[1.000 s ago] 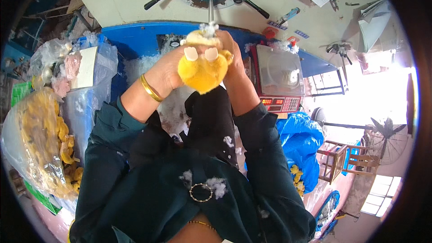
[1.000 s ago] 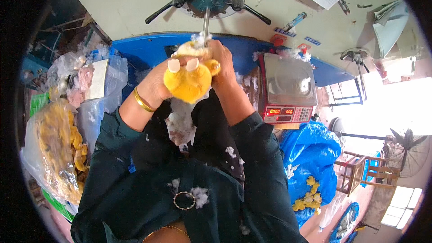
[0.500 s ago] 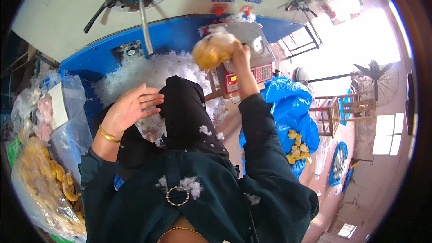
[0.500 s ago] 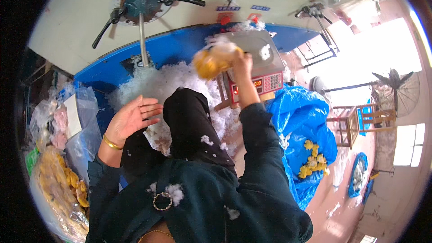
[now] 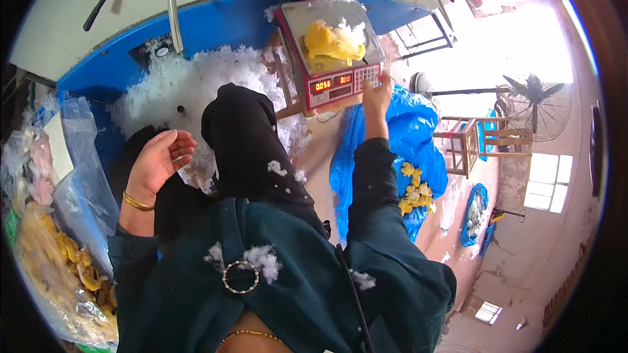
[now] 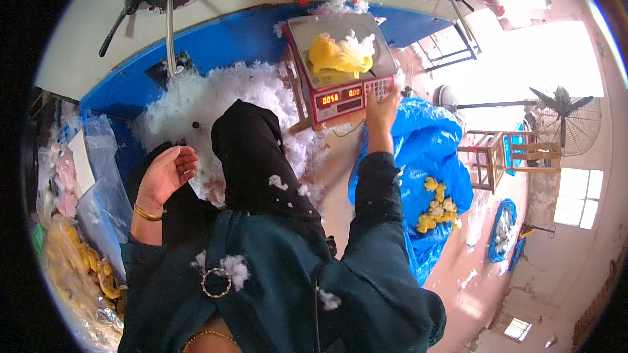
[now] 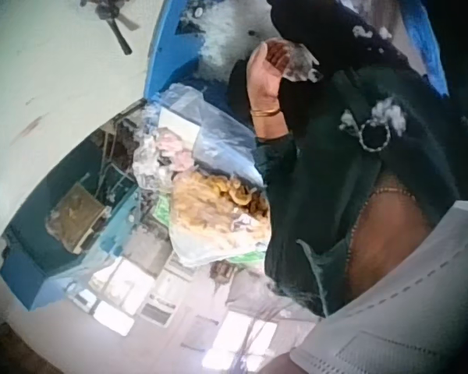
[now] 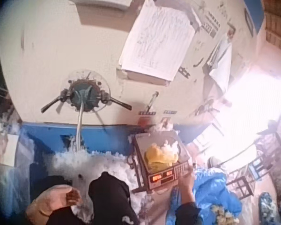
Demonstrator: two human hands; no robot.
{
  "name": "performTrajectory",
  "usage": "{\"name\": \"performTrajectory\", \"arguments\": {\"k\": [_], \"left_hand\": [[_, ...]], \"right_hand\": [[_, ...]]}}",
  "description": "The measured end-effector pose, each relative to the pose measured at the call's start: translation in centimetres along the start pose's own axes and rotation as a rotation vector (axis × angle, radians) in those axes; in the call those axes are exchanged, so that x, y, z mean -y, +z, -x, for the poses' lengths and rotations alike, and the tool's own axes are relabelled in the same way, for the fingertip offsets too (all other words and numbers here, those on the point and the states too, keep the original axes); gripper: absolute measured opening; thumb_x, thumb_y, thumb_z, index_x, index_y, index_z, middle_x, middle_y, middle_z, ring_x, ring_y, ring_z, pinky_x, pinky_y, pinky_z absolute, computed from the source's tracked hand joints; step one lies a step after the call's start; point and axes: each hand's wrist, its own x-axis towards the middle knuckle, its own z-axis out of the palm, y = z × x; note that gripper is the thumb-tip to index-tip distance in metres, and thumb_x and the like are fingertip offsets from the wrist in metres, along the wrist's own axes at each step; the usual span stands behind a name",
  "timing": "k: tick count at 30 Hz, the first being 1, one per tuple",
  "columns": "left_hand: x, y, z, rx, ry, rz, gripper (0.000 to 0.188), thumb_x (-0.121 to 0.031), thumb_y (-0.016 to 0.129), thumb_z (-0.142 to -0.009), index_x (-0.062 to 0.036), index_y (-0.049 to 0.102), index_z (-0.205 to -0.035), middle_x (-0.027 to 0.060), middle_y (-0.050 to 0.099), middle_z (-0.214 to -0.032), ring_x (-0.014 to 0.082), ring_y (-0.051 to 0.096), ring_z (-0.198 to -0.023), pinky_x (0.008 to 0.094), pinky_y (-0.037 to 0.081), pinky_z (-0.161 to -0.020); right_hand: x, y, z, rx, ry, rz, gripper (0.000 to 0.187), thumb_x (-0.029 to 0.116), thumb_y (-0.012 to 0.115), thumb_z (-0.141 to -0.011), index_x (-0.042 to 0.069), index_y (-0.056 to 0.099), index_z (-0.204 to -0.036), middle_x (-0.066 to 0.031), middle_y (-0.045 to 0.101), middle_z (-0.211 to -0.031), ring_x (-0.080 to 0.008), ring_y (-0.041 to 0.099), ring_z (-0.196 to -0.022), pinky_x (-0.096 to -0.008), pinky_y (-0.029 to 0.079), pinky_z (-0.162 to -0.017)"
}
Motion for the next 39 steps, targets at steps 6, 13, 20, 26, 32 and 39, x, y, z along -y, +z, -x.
{"name": "performTrajectory", "arguments": {"k": [6, 13, 20, 26, 32, 39], "left_hand": [[1.0, -0.5, 0.8, -0.066, 0.066, -0.023, 0.024, -0.023, 0.054, -0.095, -0.0030, 0.062, -0.106, 0.0098, 0.066, -0.100, 0.0177, 0.063, -0.090, 0.0302, 0.051, -0.081], [1.7, 0.1, 1.1, -0.059, 0.093, -0.049, 0.021, -0.019, 0.054, -0.095, -0.0026, 0.061, -0.105, 0.0099, 0.066, -0.099, 0.0173, 0.063, -0.090, 0.0294, 0.051, -0.080], [1.7, 2.9, 0.7, -0.083, 0.161, -0.367, 0.035, -0.017, 0.067, -0.087, -0.0033, 0.057, -0.117, 0.0087, 0.063, -0.107, 0.0155, 0.060, -0.096, 0.0267, 0.049, -0.083], [3.8, 7.2, -2.7, 0.068, 0.500, -0.053, 0.044, -0.010, 0.070, -0.084, -0.0030, 0.052, -0.123, 0.0047, 0.059, -0.113, 0.0127, 0.058, -0.098, 0.0276, 0.049, -0.085], [3.4, 7.1, -1.5, -0.055, 0.629, 0.282, 0.032, -0.013, 0.062, -0.090, -0.0038, 0.054, -0.121, 0.0033, 0.062, -0.108, 0.0125, 0.061, -0.093, 0.0244, 0.050, -0.079], [3.6, 0.6, 1.3, -0.167, 0.455, -0.151, 0.028, -0.017, 0.070, -0.086, -0.0035, 0.062, -0.109, 0.0060, 0.065, -0.101, 0.0126, 0.062, -0.088, 0.0257, 0.051, -0.076]], "right_hand": [[8.4, -2.4, -4.3, 0.106, -0.369, 0.026, 0.088, 0.017, 0.077, -0.066, 0.008, 0.033, -0.142, -0.0200, 0.046, -0.134, -0.0361, 0.044, -0.125, -0.0414, 0.038, -0.103], [5.4, 4.6, -6.6, 0.646, -0.335, 0.079, 0.052, 0.020, 0.073, -0.069, 0.008, 0.060, -0.118, -0.0183, 0.065, -0.101, -0.0297, 0.064, -0.098, -0.0400, 0.050, -0.084], [16.6, -1.5, 4.8, 0.967, -0.417, -0.359, 0.034, 0.009, 0.070, -0.069, 0.001, 0.063, -0.101, -0.0145, 0.065, -0.085, -0.0279, 0.065, -0.076, -0.0355, 0.051, -0.070], [24.6, -0.5, 15.6, 0.812, -0.726, -0.330, 0.055, 0.018, 0.071, -0.073, 0.007, 0.049, -0.122, -0.0202, 0.061, -0.101, -0.0394, 0.062, -0.085, -0.0441, 0.050, -0.070], [28.1, 0.1, 16.4, 0.799, -1.084, -0.281, 0.027, 0.014, 0.073, -0.066, 0.006, 0.060, -0.089, -0.0120, 0.055, -0.097, -0.0346, 0.061, -0.078, -0.0423, 0.050, -0.064], [16.6, 1.2, 11.3, 0.791, -0.794, -0.297, 0.045, 0.013, 0.072, -0.073, 0.004, 0.058, -0.115, -0.0151, 0.058, -0.120, -0.0291, 0.057, -0.110, -0.0357, 0.048, -0.092]]}}
